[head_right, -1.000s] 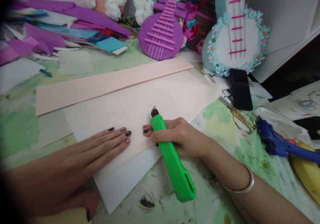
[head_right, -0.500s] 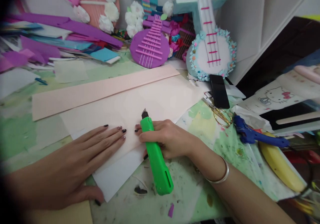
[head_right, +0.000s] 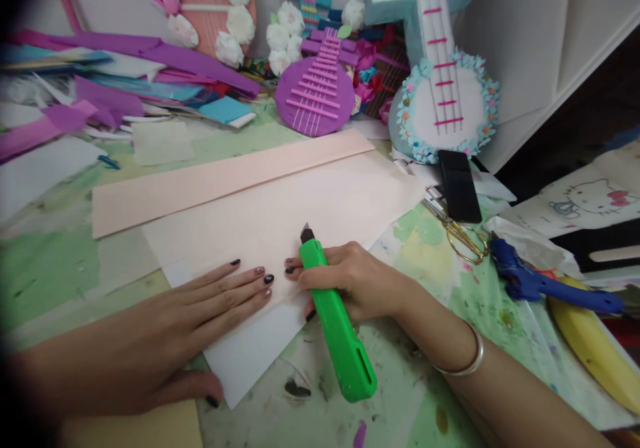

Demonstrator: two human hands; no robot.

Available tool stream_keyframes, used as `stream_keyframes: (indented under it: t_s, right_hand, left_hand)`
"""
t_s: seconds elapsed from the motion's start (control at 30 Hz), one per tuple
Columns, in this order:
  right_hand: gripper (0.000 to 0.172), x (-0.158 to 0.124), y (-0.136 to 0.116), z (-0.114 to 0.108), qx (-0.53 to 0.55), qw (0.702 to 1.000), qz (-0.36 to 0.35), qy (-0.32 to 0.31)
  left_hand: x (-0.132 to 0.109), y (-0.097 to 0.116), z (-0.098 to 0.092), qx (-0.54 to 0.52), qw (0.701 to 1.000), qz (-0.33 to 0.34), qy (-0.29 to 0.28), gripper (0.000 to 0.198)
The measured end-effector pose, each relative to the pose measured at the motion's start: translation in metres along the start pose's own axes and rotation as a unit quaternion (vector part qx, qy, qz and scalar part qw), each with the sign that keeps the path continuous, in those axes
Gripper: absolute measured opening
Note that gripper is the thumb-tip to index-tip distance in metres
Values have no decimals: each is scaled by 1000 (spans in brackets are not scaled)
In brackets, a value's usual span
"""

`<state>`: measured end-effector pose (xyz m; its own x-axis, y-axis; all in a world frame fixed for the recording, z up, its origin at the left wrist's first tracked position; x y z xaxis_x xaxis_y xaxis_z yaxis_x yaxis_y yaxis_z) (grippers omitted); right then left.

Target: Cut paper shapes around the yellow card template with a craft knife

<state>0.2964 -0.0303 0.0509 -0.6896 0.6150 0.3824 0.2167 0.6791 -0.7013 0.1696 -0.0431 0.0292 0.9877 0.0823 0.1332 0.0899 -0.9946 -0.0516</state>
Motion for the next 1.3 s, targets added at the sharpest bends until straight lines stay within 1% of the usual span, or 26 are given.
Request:
stream_keyframes:
  t_s: [0.2,0.33,0.5,0.57,0.6,0.67,0.73,0.8,0.93,1.13,1.3]
  right_hand:
    - [25,0,2,0,8,1000,3,-3]
    - [25,1,1,0,2,1000,2,-1]
    - [22,1,-1,4,-14,1000,10,-18]
    - [26,1,-4,3,-8,1000,-2,-6]
    - [30,1,-5,1,-7,1000,-9,5]
    - [36,2,-6,-2,-12,1000,-14,21]
    - [39,3,-3,-2,-25,999,-5,22]
    - [36,4,1,0,-32,999,10,12]
    - [35,4,9,1,-27,999,32,2]
    - [39,2,13,-1,-15,1000,26,4]
    - [33,3,11,0,-26,999,35,-3]
  left_hand:
    - [-3,-4,3,-32,999,-1,-7,85]
    - [-3,-5,0,-50,999,-3,0,85]
    - [-2,-5,2,-34,999,-2,-14,81]
    - [-1,-3,2,-19,1000,5,-16,81]
    - [0,-3,1,-11,1000,7,-7,82]
    - [-1,-5,-2,2,1000,1,16,88]
    - [-2,-7,-3,8,1000,-10,29,94]
    - [-3,-8,-2,4,999,-17,28,97]
    - [-6,-11,0,-18,999,-25,24,95]
    - [-8,-12,-1,-25,999,-21,10,91]
    - [-6,-12,0,-15,1000,-15,9,92]
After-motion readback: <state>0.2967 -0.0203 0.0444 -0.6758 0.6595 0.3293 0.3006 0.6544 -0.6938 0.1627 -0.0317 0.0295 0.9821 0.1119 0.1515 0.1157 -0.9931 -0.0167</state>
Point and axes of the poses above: each hand's wrist, its own x-axis towards the middle knuckle, its own z-axis out of the palm, y = z × x, the point moved 10 cm from there along x, towards the middle knuckle, and after that the axes turned 13 degrees about x, right-handed, at the moved point
